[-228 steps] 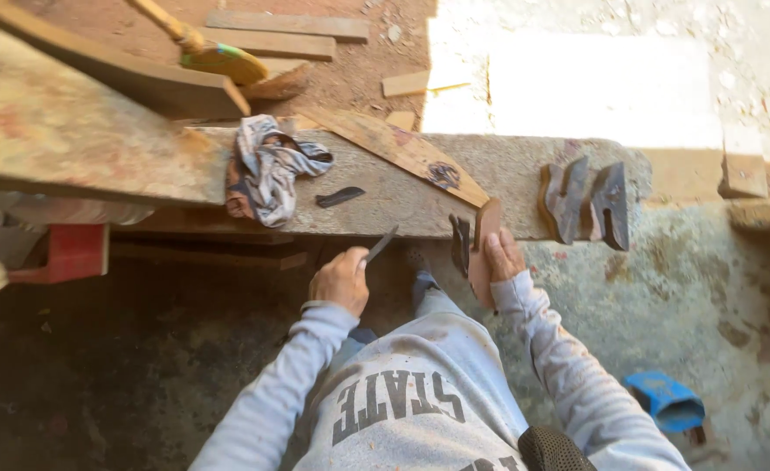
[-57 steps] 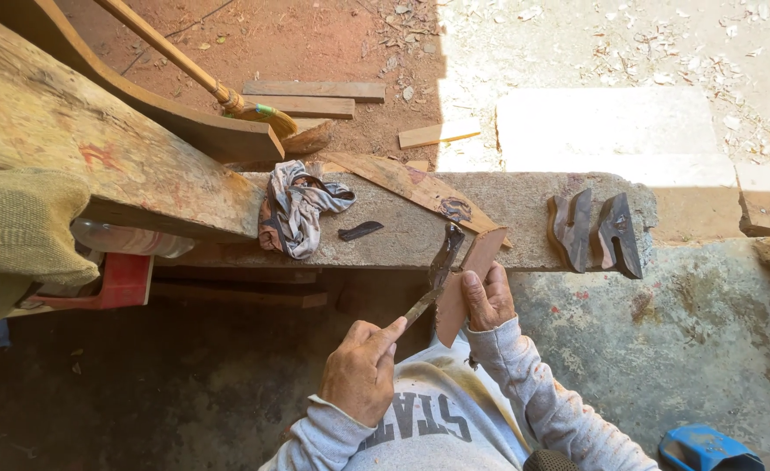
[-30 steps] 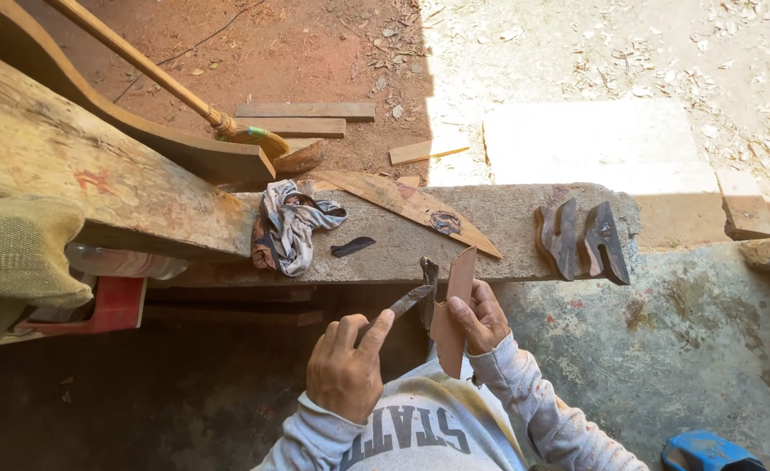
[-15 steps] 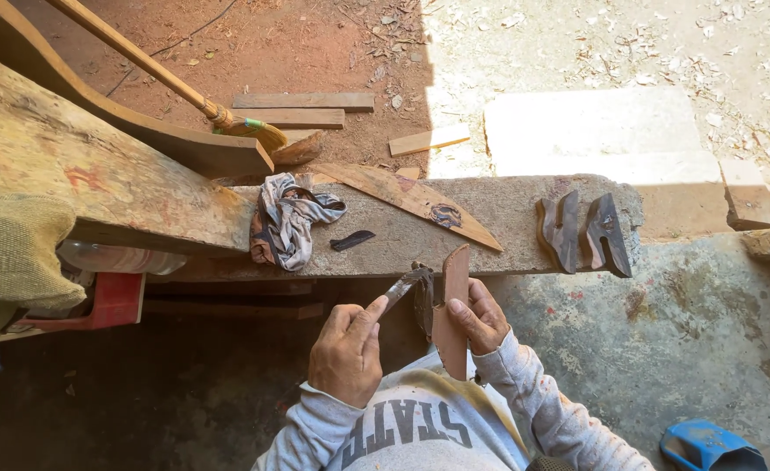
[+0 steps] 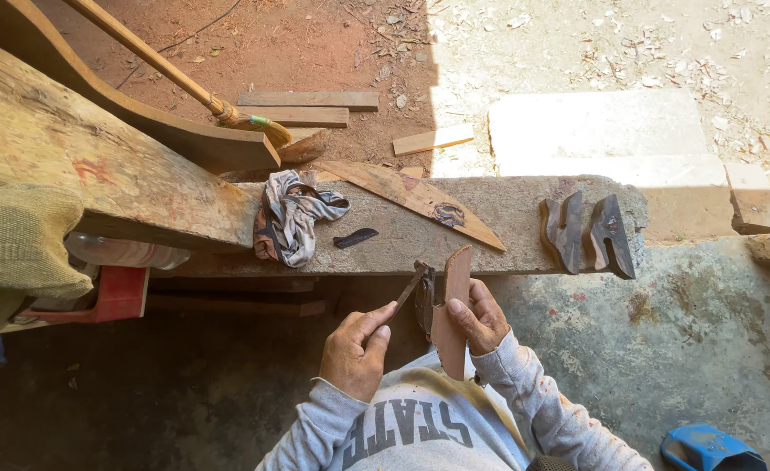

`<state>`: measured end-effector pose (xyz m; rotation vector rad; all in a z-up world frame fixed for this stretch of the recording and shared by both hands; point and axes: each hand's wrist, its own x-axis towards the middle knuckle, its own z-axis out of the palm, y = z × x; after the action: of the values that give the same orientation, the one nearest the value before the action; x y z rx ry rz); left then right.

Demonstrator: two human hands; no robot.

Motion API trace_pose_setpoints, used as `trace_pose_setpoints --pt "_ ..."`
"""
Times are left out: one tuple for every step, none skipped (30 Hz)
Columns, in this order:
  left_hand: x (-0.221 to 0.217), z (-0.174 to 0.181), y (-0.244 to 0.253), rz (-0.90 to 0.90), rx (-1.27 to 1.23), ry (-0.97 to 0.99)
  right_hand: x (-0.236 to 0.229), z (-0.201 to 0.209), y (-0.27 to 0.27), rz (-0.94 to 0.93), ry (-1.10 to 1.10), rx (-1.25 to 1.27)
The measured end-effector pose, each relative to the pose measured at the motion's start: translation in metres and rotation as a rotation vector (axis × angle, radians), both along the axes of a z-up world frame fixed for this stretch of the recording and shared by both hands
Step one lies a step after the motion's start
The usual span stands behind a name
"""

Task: Scraping and shaping wooden furniture parts with a knife.

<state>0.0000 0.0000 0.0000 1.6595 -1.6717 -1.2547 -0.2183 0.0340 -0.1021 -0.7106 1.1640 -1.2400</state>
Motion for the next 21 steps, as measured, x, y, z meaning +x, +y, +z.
trace_pose_setpoints --pt "0.0 0.001 0.001 -0.017 -0.043 -0.016 0.0 0.002 0.0 0.002 -0.003 0.005" --pt "0.0 0.002 0.002 -0.035 -0.087 -0.032 0.001 0.004 0.001 0.004 -0.007 0.01" --pt "0.0 0.0 0.004 -0.036 -0.085 -0.032 0.001 0.005 0.001 0.002 -0.007 0.012" --pt "0.0 -0.001 0.006 -0.06 -0.189 -0.033 0.001 0.007 0.001 0.001 -0.004 0.022" --pt "0.0 -0.002 0.007 -0.084 -0.293 -0.036 0.002 0.009 0.0 0.0 -0.002 0.031" --pt "0.002 -0.008 0.008 -0.085 -0.293 -0.036 0.0 0.004 0.001 -0.001 -0.003 0.031" --pt "0.003 -0.014 0.009 -0.108 -0.34 -0.107 -0.001 0.0 0.002 0.007 -0.049 0.023" --pt "0.004 -0.02 0.009 -0.132 -0.388 -0.178 -0.002 -0.005 0.003 0.014 -0.095 0.016" --pt "0.004 -0.018 0.01 -0.134 -0.387 -0.177 -0.002 -0.004 0.003 0.012 -0.095 0.016" --pt "0.004 -0.017 0.01 -0.142 -0.437 -0.204 -0.002 -0.004 0.003 0.01 -0.104 0.002" --pt "0.004 -0.015 0.01 -0.151 -0.485 -0.232 -0.001 -0.003 0.004 0.008 -0.113 -0.011" --pt "0.006 -0.016 0.01 -0.152 -0.484 -0.231 -0.001 0.0 0.004 0.007 -0.113 -0.01" --pt "0.006 -0.017 0.01 -0.173 -0.507 -0.262 -0.001 0.004 0.003 0.009 -0.056 -0.024" --pt "0.007 -0.018 0.009 -0.194 -0.53 -0.292 -0.001 0.007 0.003 0.012 0.002 -0.037" --pt "0.008 -0.015 0.009 -0.195 -0.53 -0.291 -0.001 0.011 0.003 0.011 0.002 -0.036" --pt "0.008 -0.013 0.009 -0.203 -0.549 -0.301 0.0 0.014 0.002 0.012 0.04 -0.028" --pt "0.008 -0.011 0.008 -0.211 -0.568 -0.311 0.001 0.017 0.002 0.014 0.077 -0.02" --pt "0.009 -0.011 0.008 -0.211 -0.567 -0.311 0.0 0.016 0.001 0.014 0.077 -0.019" --pt "0.01 -0.011 0.007 -0.211 -0.508 -0.277 0.0 0.015 0.001 0.019 0.091 -0.019" --pt "0.011 -0.011 0.006 -0.211 -0.448 -0.242 -0.001 0.015 0.0 0.025 0.106 -0.019" --pt "0.011 -0.01 0.005 -0.212 -0.449 -0.241 -0.001 0.013 0.0 0.024 0.106 -0.019"
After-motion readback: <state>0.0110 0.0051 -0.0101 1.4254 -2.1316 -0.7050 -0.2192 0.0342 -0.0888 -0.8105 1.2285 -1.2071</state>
